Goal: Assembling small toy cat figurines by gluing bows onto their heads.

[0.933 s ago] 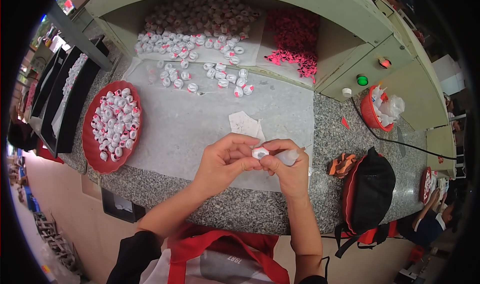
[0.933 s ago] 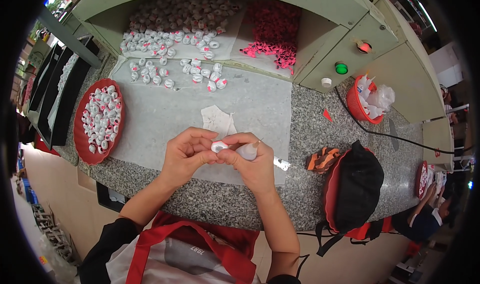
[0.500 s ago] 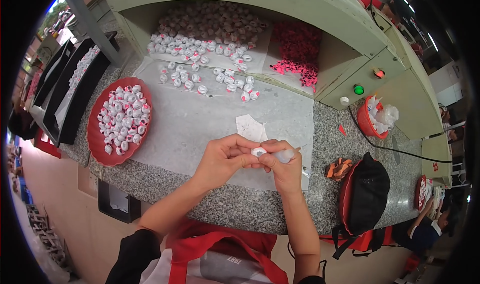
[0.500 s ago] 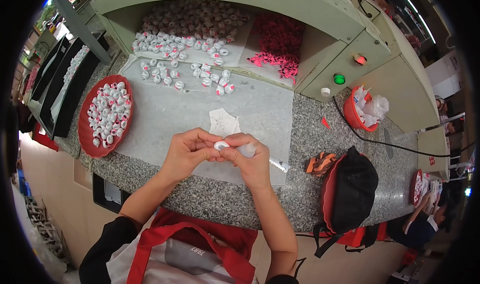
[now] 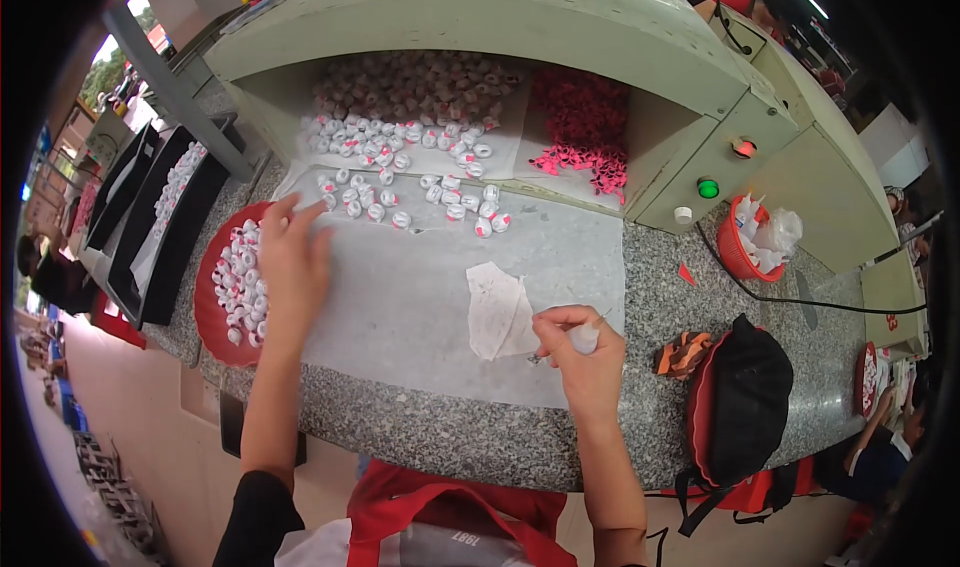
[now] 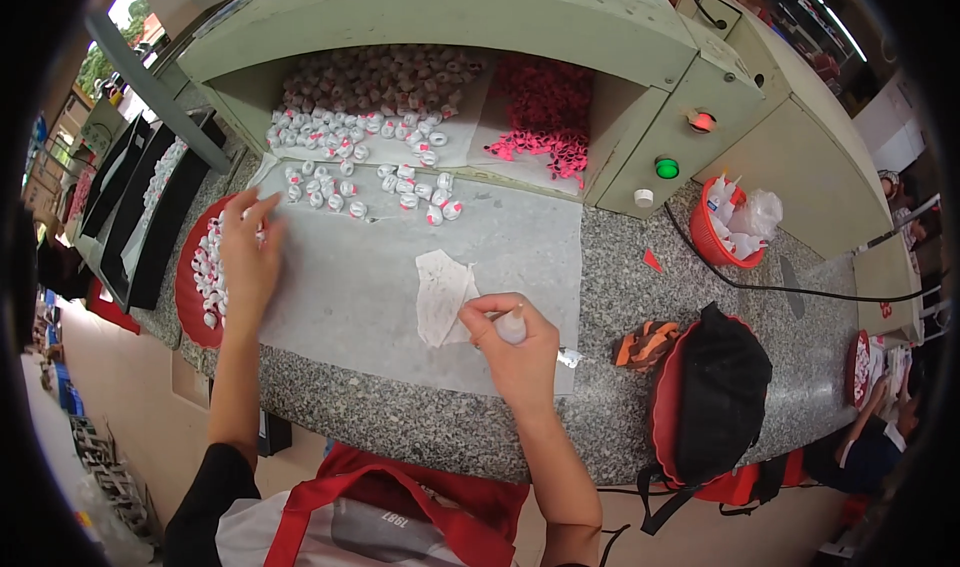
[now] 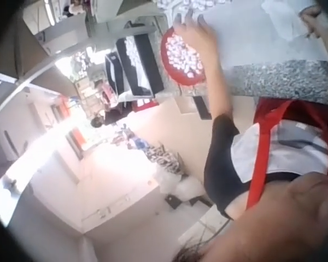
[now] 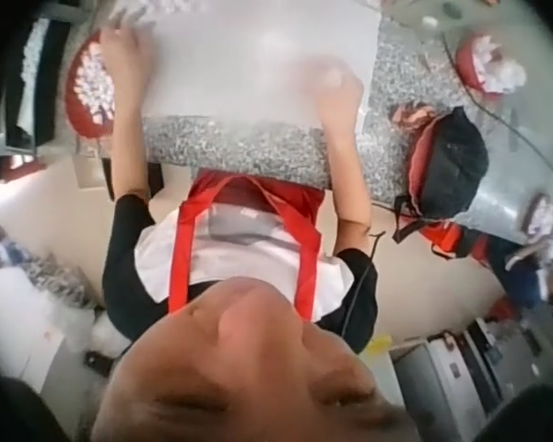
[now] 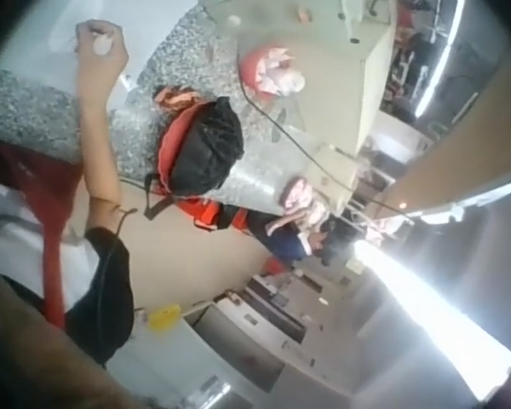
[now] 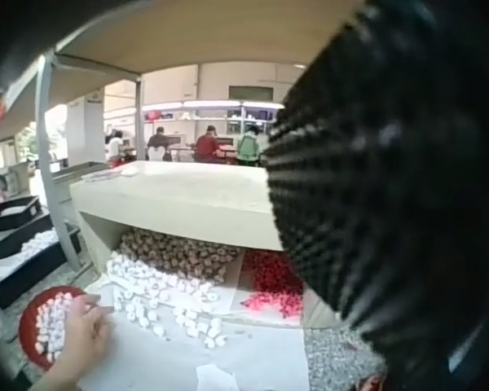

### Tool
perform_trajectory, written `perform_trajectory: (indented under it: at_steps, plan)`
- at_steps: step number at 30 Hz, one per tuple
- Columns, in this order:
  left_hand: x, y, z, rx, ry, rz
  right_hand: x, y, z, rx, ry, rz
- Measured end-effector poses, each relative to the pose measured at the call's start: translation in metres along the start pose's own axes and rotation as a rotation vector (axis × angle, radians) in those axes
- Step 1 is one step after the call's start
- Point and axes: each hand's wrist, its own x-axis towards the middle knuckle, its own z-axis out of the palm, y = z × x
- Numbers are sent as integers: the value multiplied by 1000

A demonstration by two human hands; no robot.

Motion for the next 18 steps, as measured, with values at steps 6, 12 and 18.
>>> perform_trajectory:
  at_steps: [6,12,18]
  plan:
    - [92,152,190,-258,-309,329,-2,6,5,-53,-59,-126]
    - [57,179,226,-157,-241,279,-2,-3,-11,-20,21,-102]
    - [-2,151,145,-427,-196,454,-6,-8,-15,-52,11,-174]
